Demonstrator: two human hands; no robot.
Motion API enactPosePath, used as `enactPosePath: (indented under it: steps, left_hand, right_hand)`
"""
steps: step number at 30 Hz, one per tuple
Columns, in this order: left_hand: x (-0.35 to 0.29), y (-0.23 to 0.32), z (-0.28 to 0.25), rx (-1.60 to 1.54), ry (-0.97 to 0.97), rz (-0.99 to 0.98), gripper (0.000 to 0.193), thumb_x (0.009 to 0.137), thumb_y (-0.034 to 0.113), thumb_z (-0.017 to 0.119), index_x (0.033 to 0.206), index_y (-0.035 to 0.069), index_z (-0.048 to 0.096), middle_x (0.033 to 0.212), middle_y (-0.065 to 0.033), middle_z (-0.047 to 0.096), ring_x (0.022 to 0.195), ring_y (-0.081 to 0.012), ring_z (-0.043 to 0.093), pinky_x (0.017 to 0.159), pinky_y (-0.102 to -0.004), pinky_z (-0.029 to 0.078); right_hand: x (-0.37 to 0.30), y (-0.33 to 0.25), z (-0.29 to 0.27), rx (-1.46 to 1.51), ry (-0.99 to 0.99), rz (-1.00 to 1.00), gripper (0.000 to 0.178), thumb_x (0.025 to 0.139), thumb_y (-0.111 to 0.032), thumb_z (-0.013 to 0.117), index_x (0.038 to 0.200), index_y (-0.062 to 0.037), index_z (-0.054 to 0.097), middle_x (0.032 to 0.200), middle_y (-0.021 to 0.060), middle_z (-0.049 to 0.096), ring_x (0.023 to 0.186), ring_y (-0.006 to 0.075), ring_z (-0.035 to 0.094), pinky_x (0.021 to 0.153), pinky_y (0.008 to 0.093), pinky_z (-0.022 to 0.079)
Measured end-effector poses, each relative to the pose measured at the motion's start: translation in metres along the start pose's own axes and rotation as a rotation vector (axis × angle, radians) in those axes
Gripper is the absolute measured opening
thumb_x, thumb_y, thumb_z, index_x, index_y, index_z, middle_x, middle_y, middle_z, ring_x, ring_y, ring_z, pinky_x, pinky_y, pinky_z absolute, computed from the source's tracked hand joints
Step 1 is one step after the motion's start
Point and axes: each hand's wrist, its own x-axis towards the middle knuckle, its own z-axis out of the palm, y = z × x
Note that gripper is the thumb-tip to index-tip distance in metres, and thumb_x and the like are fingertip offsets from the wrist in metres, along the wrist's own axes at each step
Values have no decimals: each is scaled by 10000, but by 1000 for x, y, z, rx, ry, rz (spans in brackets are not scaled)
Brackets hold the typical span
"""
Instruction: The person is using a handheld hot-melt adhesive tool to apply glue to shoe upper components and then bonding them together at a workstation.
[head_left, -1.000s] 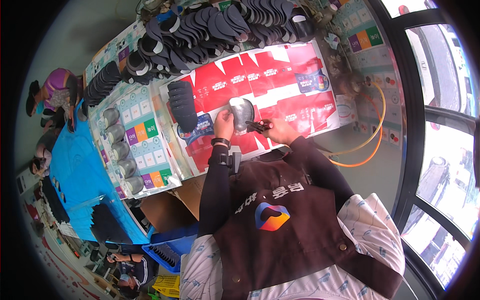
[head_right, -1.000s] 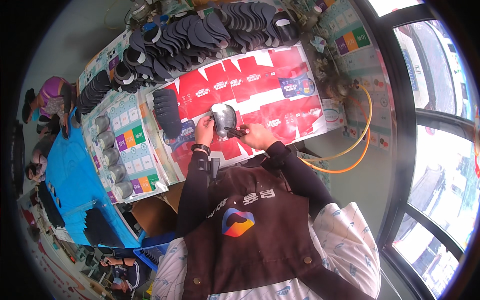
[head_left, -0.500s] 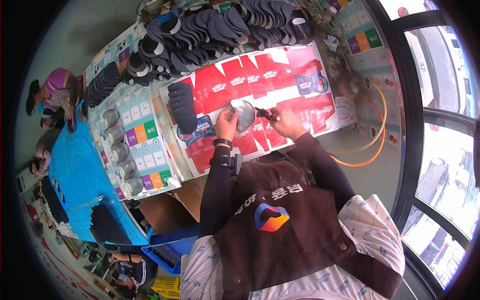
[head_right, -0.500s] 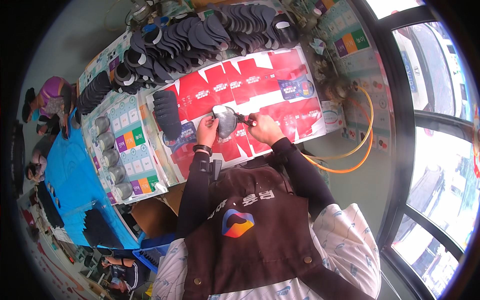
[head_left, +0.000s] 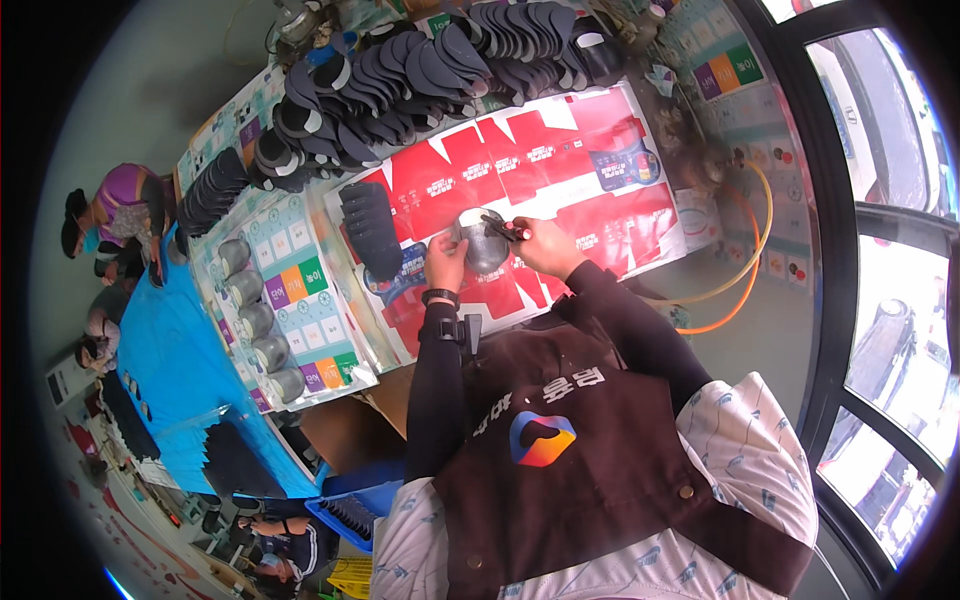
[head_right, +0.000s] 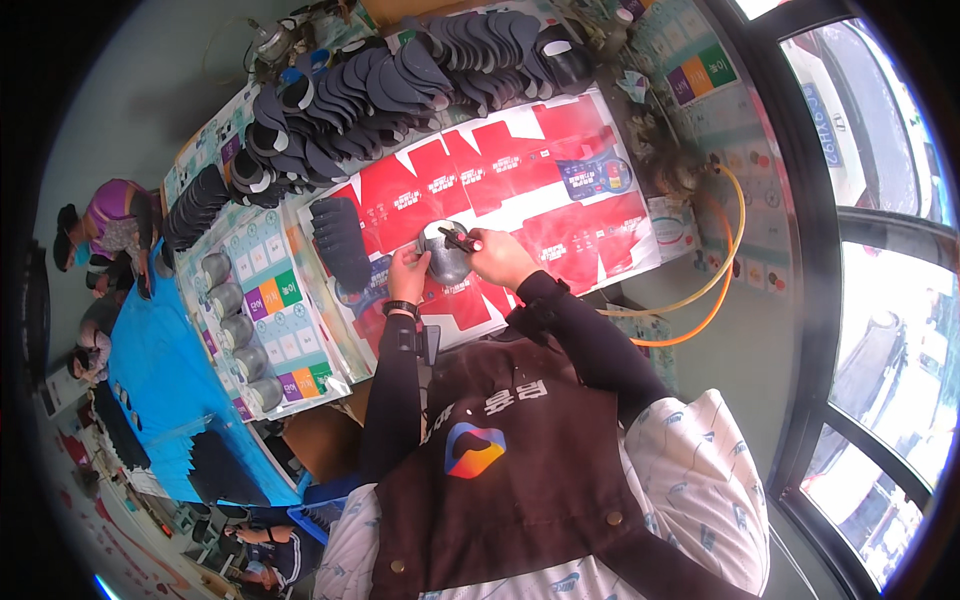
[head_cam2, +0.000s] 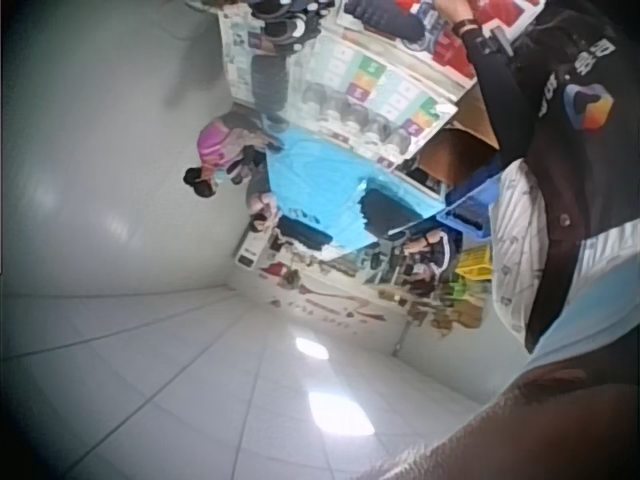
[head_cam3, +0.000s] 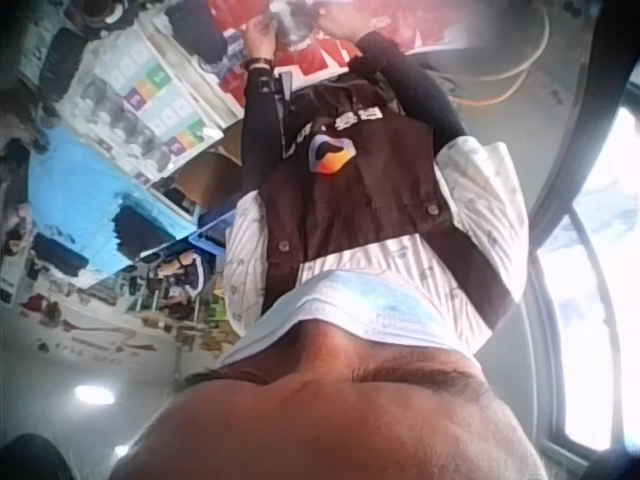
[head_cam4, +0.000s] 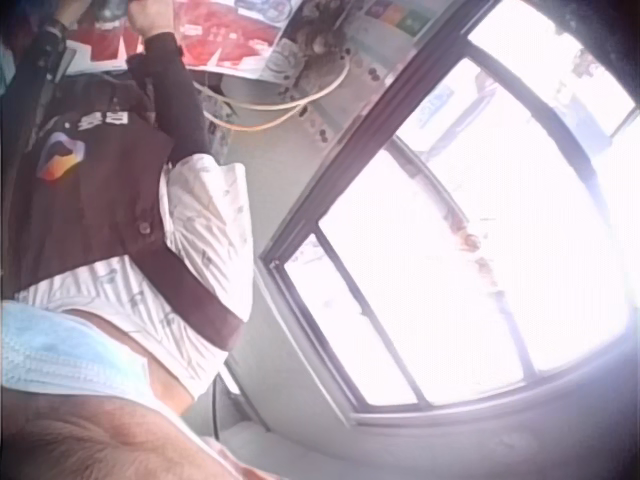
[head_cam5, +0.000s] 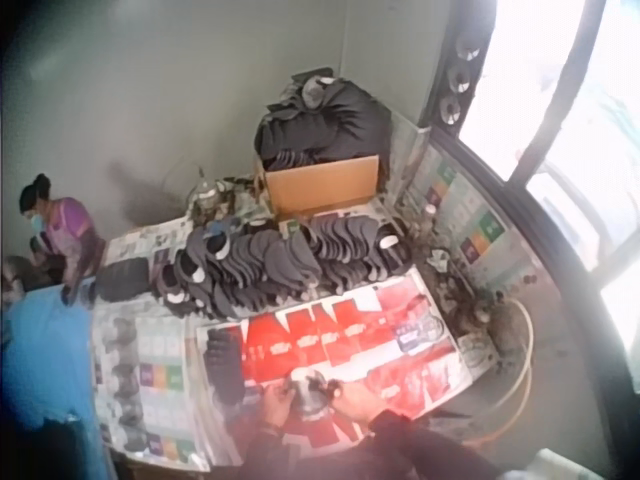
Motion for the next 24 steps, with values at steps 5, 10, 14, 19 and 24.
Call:
enactPosePath:
  steps: [5, 10, 14, 19, 24]
  left_hand:
    - [0, -21, -16, -207, -25, -111, 437, 902, 281, 764, 1235, 35, 624, 1083, -132, 729, 904, -244, 713, 789, -360, 550]
    - [-13, -31, -44, -326, -12, -137, 338, 981, 155, 667, 1272, 5, 580, 1092, -127, 691, 834, -164, 697, 700, -288, 576]
    - [-25, -22, -53, -334, -5, -194, 314, 996, 125, 638, 1278, 1, 574, 1102, -119, 689, 842, -167, 700, 718, -287, 572]
    - [-35, -29, -57, -349, 18, -162, 314, 987, 123, 647, 1271, 6, 580, 1093, -109, 688, 840, -163, 698, 716, -286, 570]
    - [-43, -24, -54, -394, 17, -281, 302, 978, 101, 645, 1264, 22, 587, 1081, -102, 685, 840, -163, 699, 714, -287, 572]
  right_hand:
    - [15, 11, 5, 128, 3, 82, 390, 808, -184, 630, 1126, 35, 683, 934, 286, 698, 906, 410, 696, 804, 438, 532]
    - [18, 16, 2, 199, -81, 83, 391, 791, -176, 599, 1101, 42, 694, 924, 312, 689, 927, 448, 687, 819, 458, 539]
    - [20, 27, 2, 265, 50, 167, 406, 779, -170, 611, 1119, 35, 695, 920, 296, 700, 917, 437, 694, 818, 454, 539]
    - [22, 31, 7, 303, -46, 107, 392, 769, -171, 613, 1089, 38, 700, 913, 294, 698, 899, 436, 693, 809, 453, 532]
    - [23, 35, 6, 265, -164, 90, 264, 811, -105, 657, 1026, 46, 684, 740, 121, 652, 673, 167, 586, 661, 343, 482]
